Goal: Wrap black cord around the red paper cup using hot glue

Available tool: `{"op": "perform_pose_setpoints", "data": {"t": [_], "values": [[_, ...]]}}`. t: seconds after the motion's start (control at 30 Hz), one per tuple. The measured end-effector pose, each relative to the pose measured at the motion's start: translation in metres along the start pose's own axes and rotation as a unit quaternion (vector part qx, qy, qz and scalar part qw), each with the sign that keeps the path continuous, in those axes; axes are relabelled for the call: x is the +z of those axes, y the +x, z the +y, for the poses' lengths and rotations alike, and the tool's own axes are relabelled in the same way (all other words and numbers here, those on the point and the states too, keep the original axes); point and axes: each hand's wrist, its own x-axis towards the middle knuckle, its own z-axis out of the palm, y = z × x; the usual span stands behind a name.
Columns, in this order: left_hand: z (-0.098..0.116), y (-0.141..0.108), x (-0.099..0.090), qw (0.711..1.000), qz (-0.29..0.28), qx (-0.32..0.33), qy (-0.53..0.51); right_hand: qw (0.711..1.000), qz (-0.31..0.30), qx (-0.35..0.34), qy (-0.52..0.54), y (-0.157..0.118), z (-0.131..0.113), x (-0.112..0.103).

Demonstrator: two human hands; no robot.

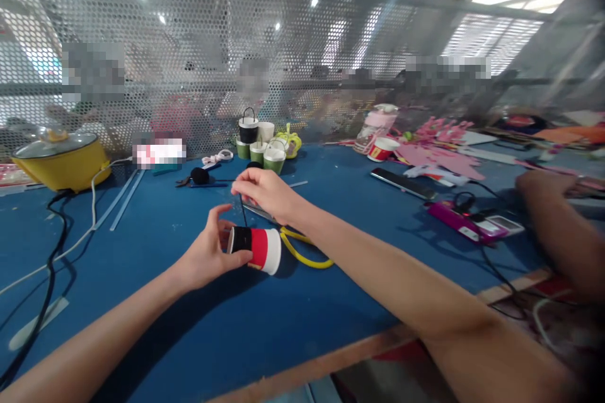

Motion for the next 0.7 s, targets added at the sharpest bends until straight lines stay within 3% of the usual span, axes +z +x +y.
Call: {"op": "perform_pose_setpoints", "data": {"t": [0.13, 0.2, 0.3, 0.37, 0.5, 0.53, 0.63, 0.7], "values": [[-0.001, 0.0, -0.001, 0.997, -0.073, -0.021, -0.02, 0.996, -0.059, -0.062, -0.024, 0.029, -0.029, 0.024], [0.0, -0.001, 0.0, 0.994, -0.105, 0.0, -0.042, 0.991, -0.098, -0.083, -0.039, 0.043, -0.04, 0.039], [0.002, -0.004, 0.001, 0.992, -0.125, 0.017, -0.017, 0.99, -0.098, -0.083, -0.054, 0.064, -0.046, 0.054], [0.003, -0.005, 0.002, 0.992, -0.126, 0.02, -0.007, 0.989, -0.113, -0.076, -0.06, 0.076, -0.045, 0.058], [0.002, -0.005, 0.002, 0.993, -0.112, 0.032, -0.008, 0.954, -0.268, -0.05, -0.125, 0.086, -0.036, 0.04], [0.001, -0.005, 0.002, 0.994, -0.106, 0.037, -0.013, 0.953, -0.258, -0.048, -0.149, 0.086, -0.032, 0.03], [-0.001, -0.003, 0.001, 0.995, -0.085, 0.045, -0.018, 0.971, -0.078, -0.05, -0.221, 0.077, -0.013, -0.01], [-0.001, -0.003, 0.001, 0.996, -0.071, 0.045, -0.007, 0.968, -0.008, -0.047, -0.246, 0.064, 0.007, -0.039]]}}
